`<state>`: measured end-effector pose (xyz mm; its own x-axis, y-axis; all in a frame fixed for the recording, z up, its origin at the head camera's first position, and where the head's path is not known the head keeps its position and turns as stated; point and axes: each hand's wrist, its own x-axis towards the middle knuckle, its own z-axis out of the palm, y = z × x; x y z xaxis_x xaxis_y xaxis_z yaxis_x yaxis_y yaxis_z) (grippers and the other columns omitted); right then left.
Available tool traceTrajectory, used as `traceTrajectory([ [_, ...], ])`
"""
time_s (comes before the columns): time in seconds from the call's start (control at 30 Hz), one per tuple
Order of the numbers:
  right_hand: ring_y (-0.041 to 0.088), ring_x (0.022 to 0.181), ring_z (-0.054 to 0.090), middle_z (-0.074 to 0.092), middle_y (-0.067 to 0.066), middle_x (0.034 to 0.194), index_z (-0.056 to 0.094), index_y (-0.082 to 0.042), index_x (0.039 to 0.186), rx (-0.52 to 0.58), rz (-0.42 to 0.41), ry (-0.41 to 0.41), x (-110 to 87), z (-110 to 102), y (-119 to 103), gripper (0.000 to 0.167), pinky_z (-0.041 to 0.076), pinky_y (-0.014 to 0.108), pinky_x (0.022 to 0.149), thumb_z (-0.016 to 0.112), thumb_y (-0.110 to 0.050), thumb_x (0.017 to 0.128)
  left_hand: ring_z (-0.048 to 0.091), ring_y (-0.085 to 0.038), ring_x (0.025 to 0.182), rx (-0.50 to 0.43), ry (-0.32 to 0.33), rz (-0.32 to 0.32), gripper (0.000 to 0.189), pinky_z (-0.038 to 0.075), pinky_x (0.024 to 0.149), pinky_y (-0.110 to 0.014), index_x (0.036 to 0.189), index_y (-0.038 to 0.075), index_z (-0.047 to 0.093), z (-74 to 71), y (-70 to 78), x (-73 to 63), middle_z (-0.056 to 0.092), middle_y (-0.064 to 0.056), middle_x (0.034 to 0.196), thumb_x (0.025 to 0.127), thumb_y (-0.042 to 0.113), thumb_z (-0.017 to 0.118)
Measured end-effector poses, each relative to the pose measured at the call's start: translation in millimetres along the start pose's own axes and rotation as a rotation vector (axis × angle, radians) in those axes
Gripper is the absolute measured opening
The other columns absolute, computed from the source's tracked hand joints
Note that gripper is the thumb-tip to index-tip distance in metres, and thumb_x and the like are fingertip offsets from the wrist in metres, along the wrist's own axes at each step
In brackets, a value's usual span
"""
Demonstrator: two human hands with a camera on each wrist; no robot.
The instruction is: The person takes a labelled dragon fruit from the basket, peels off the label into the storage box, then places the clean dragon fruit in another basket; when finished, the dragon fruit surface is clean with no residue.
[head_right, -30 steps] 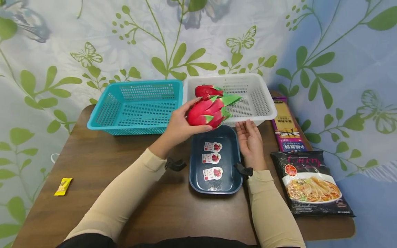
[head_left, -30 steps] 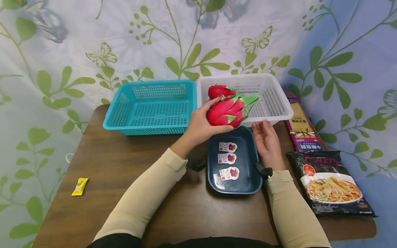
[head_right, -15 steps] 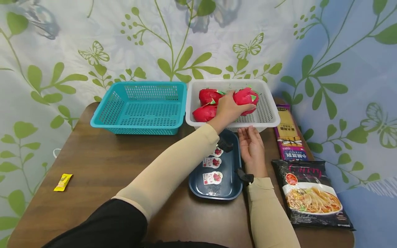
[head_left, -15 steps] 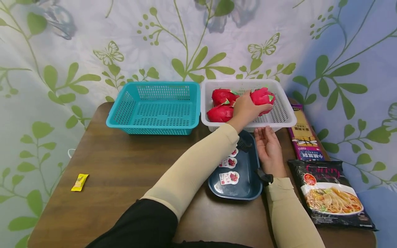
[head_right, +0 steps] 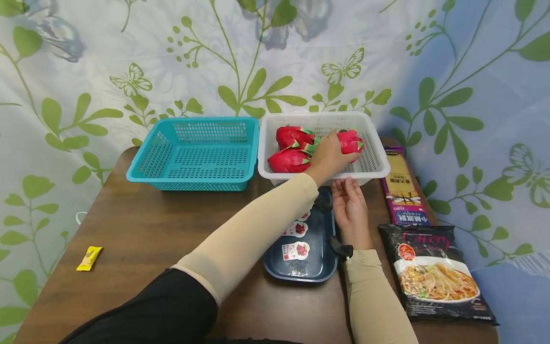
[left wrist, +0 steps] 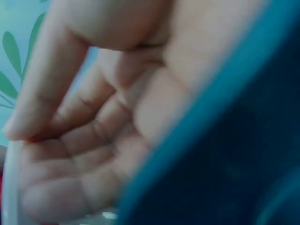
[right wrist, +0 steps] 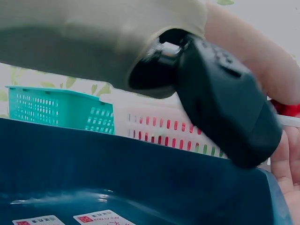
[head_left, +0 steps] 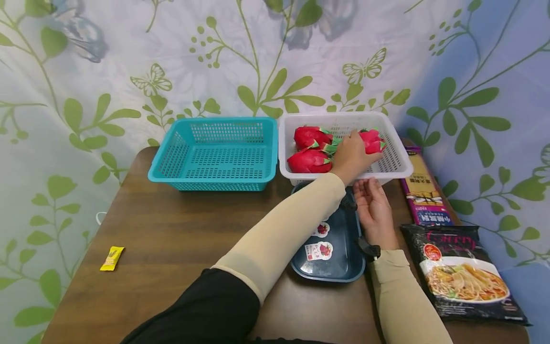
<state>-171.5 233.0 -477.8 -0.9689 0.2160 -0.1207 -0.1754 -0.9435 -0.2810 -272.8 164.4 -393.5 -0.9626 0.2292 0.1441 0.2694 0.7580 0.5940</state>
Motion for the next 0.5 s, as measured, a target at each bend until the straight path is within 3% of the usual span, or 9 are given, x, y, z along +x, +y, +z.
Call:
traceTrajectory([
  [0.13,0.027,0.094,0.063,0.061,0.02,0.11,0.051,0.005,0.132,0.012,0.011,-0.014,-0.5,-0.9,1.2,0.03,0.053,0.034,0.1,0.059,-0.002,0.104,0.064,-0.014,0.1,0.078,0.039,0.029,0.074,0.059,0.087,-0.032,0.134,0.013,0.053,1.6,-7.1,-3.6,0.063,-0.001,0.115,0.084,0.056,0.085],
  [0.27,0.027,0.095,0.063,0.06,0.02,0.111,0.05,0.005,0.133,-0.016,-0.01,-0.017,0.1,-0.1,1.8,0.032,0.053,0.034,0.101,0.061,-0.003,0.103,0.063,-0.017,0.098,0.058,0.046,0.029,0.075,0.06,0.085,-0.034,0.134,0.011,0.052,3.2,-9.4,0.8,0.06,-0.004,0.115,0.084,0.055,0.086],
  [0.5,0.026,0.093,0.064,0.061,0.02,0.105,0.054,0.006,0.123,-0.049,-0.017,-0.02,0.2,-1.8,0.7,0.021,0.056,0.033,0.096,0.057,-0.004,0.105,0.063,-0.019,0.102,0.065,-0.071,-0.032,0.079,0.06,0.084,-0.035,0.132,0.012,0.05,5.4,-6.8,3.8,0.056,-0.005,0.117,0.077,0.049,0.092],
])
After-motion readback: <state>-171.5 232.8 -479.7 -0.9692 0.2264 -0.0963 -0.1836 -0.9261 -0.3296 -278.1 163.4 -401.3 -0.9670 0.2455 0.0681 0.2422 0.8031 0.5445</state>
